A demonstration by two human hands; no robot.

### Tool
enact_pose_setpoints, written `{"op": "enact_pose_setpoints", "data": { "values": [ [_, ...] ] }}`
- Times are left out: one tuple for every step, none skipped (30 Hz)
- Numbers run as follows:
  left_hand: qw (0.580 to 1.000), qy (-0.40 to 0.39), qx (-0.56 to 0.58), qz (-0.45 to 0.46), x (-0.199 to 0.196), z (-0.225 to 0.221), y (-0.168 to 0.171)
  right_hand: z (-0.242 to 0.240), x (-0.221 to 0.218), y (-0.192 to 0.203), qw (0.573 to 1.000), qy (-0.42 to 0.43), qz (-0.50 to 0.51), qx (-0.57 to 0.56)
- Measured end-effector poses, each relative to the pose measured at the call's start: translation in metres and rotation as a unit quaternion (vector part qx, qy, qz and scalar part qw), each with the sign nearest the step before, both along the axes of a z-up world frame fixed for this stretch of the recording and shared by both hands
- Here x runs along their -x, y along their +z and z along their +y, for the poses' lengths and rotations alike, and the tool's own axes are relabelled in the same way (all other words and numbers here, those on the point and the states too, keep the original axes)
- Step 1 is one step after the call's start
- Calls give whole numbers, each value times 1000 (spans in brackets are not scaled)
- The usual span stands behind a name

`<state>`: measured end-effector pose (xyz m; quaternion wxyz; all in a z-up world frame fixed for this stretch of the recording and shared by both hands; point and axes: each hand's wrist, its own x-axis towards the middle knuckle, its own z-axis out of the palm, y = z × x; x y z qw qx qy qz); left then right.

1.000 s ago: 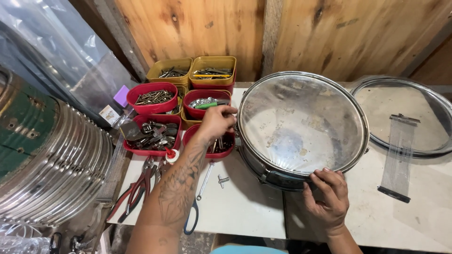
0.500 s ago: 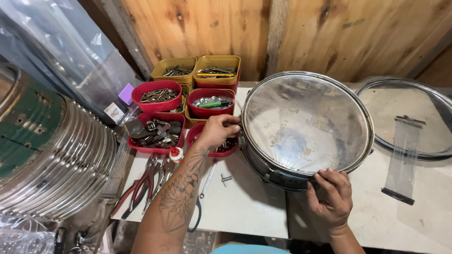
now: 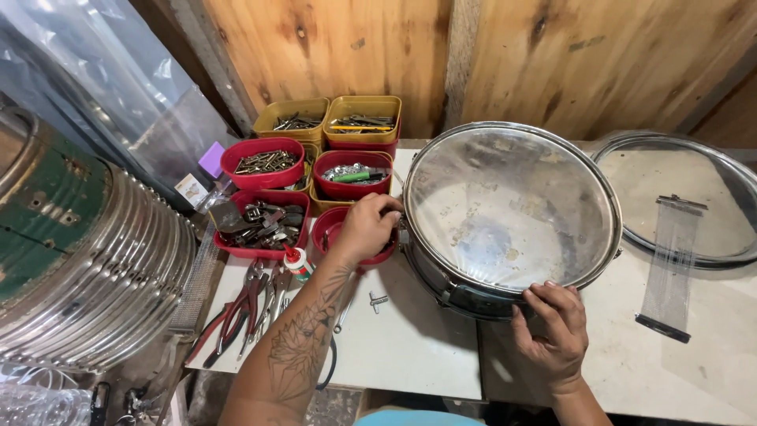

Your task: Reassembling a snare drum by picking lugs and tension rods from bins and installing them onto the drum shell using a drum key.

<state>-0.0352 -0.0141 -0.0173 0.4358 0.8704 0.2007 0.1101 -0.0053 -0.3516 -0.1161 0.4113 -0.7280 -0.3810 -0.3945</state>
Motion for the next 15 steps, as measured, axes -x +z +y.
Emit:
{"op": "enact_pose_setpoints", "data": {
  "values": [
    [999, -26, -45, 1, 0, -1, 4, 0, -1, 0, 1000, 0, -3, 0],
    [994, -53, -90, 2, 0, -2, 9, 0, -1, -1, 1000, -1, -5, 0],
    [994, -54, -91, 2, -4, 4, 2, 0, 0, 0, 1000, -2, -5, -1],
    [985, -86, -143, -41, -8, 9, -6, 1, 1, 0, 1000, -4, 0, -3],
    [971, -117, -193, -84, -12, 15, -14, 1, 2, 1, 1000, -6, 4, -5],
    [970, -118, -193, -84, -10, 14, -9, 1, 1, 0, 1000, -6, 4, -5],
    [963, -143, -213, -88, -9, 14, -4, 0, 1, -1, 1000, -5, 5, -4],
    [954, -168, -232, -93, -7, 13, 1, 0, 0, -2, 1000, -3, 6, -4],
    [953, -169, -232, -92, -7, 11, 7, 0, 1, -1, 1000, -4, 7, -4],
    [952, -180, -238, -69, -6, 10, 13, 0, 2, 0, 1000, -5, 9, -6],
    [950, -191, -244, -45, -5, 9, 20, 1, 3, 1, 1000, -6, 12, -8],
    [950, -191, -244, -45, -6, 9, 23, 1, 3, 1, 1000, -5, 12, -8],
    [944, -204, -256, -35, -7, 8, 27, 1, 3, 0, 1000, -5, 10, -7],
    [938, -217, -267, -27, -8, 9, 31, 1, 2, 1, 1000, -4, 6, -7],
    [939, -216, -267, -27, -9, 7, 34, 1, 2, 1, 1000, -3, 6, -7]
  ]
}}
